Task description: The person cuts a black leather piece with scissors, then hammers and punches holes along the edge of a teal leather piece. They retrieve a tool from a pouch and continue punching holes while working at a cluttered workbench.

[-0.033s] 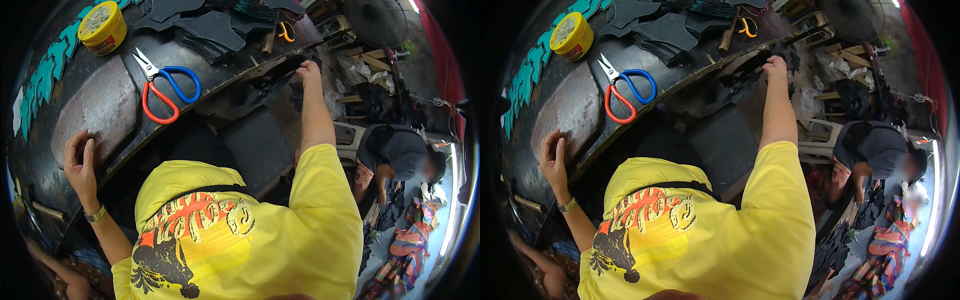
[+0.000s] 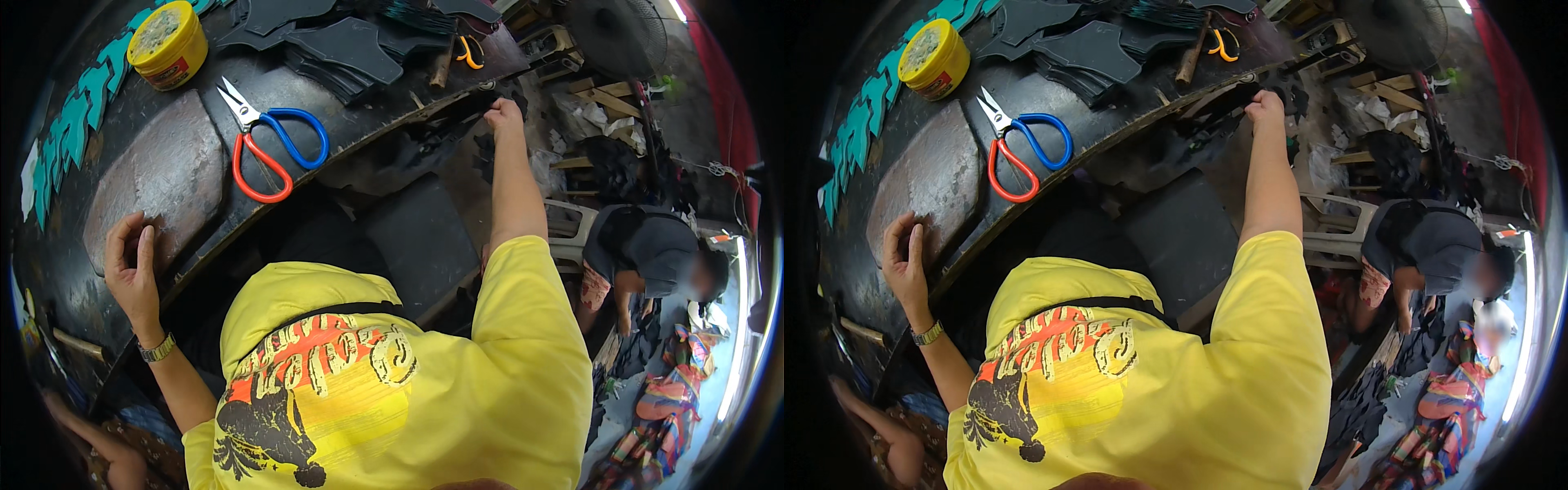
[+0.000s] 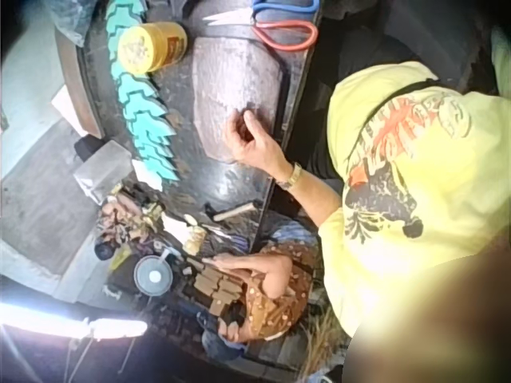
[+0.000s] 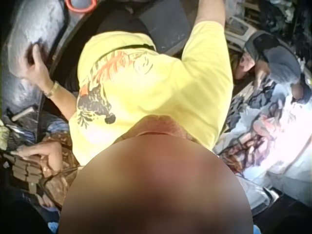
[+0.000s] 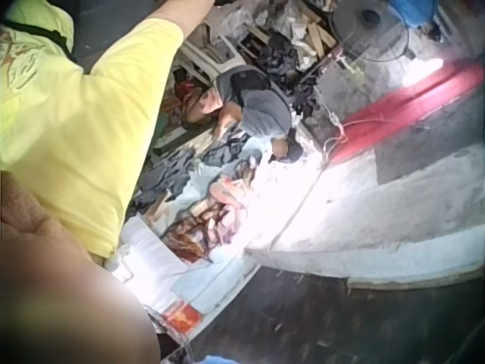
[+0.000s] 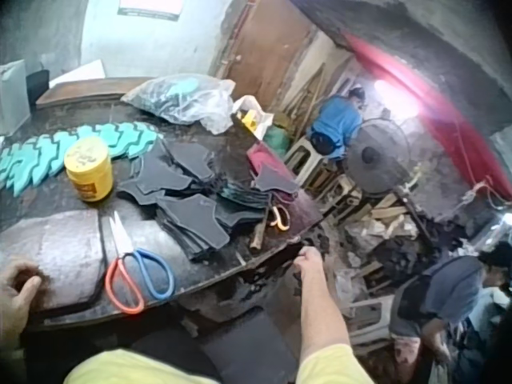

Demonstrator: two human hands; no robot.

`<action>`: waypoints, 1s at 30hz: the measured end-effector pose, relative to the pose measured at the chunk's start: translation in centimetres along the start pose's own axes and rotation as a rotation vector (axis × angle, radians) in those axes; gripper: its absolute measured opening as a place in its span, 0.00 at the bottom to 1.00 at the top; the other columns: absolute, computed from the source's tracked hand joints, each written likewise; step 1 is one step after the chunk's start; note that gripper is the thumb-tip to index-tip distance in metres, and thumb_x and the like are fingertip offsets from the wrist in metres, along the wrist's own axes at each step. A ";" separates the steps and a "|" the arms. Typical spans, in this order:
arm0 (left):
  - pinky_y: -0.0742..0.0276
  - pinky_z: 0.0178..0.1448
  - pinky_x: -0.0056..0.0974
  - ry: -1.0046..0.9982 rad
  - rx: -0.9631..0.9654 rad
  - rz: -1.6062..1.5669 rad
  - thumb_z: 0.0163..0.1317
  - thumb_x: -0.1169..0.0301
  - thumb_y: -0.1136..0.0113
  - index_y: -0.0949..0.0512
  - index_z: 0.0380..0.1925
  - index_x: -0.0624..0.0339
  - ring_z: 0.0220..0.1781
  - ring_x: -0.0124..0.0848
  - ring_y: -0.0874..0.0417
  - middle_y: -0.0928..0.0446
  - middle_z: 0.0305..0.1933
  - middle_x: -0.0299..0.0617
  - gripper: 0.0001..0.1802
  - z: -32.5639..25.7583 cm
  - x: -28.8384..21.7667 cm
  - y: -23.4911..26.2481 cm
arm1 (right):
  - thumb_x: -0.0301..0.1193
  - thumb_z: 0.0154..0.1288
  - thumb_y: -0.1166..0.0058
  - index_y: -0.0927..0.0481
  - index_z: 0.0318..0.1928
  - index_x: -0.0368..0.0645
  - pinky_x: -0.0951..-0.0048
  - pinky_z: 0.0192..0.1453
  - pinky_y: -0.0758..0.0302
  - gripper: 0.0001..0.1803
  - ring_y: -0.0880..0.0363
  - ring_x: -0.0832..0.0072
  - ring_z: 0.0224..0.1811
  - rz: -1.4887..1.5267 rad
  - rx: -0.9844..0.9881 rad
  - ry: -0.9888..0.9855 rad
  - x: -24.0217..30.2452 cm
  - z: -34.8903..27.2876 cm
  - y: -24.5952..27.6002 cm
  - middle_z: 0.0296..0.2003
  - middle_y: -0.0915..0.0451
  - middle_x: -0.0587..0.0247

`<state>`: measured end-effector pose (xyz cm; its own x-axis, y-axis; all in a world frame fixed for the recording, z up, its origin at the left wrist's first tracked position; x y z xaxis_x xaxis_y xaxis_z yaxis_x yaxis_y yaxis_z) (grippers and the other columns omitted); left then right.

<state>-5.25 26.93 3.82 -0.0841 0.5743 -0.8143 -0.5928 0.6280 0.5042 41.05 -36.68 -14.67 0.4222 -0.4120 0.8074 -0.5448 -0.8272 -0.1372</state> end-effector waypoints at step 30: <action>0.22 0.45 0.37 -0.122 -0.152 0.249 0.60 0.77 0.29 0.15 0.39 0.60 0.41 0.38 0.16 0.16 0.41 0.43 0.07 0.5 -6.0 -0.7 | 0.31 0.76 0.50 0.24 0.64 0.41 0.59 0.59 0.22 0.20 0.20 0.60 0.56 -0.142 0.235 0.140 -2.8 3.6 -6.0 0.61 0.21 0.56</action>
<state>-3.92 23.28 8.48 -0.1501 0.7652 -0.6260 -0.6795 0.3801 0.6275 45.77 -31.92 -18.17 0.3692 -0.2426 0.8971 -0.2982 -0.9452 -0.1329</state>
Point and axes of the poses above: each hand's wrist, its own z-axis towards the middle knuckle, its own y-axis out of the back of the hand, x = y × z, the point moved 9 cm from there along z, towards the middle knuckle
